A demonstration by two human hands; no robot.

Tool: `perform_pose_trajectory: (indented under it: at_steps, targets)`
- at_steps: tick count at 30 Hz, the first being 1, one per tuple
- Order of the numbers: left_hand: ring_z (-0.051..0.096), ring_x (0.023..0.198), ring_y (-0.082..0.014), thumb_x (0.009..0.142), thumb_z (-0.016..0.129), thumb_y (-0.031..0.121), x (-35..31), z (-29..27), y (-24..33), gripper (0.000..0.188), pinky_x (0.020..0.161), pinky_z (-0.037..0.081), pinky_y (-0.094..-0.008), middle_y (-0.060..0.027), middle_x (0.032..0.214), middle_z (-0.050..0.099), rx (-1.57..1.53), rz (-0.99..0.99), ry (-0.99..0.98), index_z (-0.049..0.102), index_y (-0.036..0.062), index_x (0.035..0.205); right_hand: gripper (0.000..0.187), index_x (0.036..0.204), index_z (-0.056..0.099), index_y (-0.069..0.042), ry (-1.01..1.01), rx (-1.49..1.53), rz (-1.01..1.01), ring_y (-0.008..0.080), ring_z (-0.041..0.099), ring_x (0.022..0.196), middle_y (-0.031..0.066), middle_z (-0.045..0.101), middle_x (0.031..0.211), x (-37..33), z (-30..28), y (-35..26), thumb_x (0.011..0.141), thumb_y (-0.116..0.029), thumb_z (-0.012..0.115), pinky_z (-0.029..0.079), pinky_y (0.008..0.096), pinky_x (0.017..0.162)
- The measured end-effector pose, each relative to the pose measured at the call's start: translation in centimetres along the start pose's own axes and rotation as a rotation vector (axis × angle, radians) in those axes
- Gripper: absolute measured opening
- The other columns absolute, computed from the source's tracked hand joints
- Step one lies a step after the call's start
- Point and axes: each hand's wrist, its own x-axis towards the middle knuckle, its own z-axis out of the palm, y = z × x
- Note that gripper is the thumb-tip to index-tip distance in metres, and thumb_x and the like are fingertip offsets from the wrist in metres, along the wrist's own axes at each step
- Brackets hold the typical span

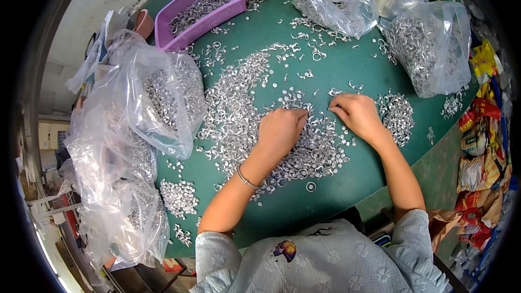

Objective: The person sorts and inspects small metal rings and button components by hand on a green workbench, picking up individual pieces and moving them between piles.

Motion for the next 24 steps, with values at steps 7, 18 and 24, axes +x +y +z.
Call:
perform_pose_trajectory:
  at_steps: [7,18,24]
  targets:
    - [0.060,0.059,-0.0322,0.080,0.063,0.015,0.1,0.2,-0.1,0.013,0.055,0.048,-0.0388,-0.0146,0.066,0.063,-0.036,-0.032,0.105,0.071,0.0095,0.088,0.017,0.095,0.062,0.001,-0.124,1.704,0.444,0.0118,0.048,0.057,0.0029,0.059,0.071,-0.1,-2.3,-1.5,0.082,-0.010,0.062,0.038,0.0219,0.050]
    - [0.061,0.061,-0.0316,0.079,0.064,0.016,1.3,0.5,-0.3,0.015,0.056,0.048,-0.0391,-0.0145,0.065,0.062,-0.003,-0.063,0.082,0.071,0.0110,0.091,0.017,0.082,0.063,-0.002,0.009,-0.068,0.038,0.0080,0.046,0.053,-0.0008,0.053,0.060,0.6,1.3,-2.1,0.075,-0.015,0.071,0.039,0.0264,0.050]
    - [0.061,0.063,-0.0317,0.077,0.065,0.016,1.9,0.7,-0.8,0.015,0.059,0.049,-0.0397,-0.0131,0.067,0.064,0.017,-0.026,0.067,0.071,0.0115,0.090,0.010,0.081,0.060,-0.003,-0.129,1.451,0.431,0.0083,0.044,0.055,-0.0009,0.057,0.068,1.0,-2.3,-1.3,0.082,-0.013,0.063,0.034,0.0206,0.045]
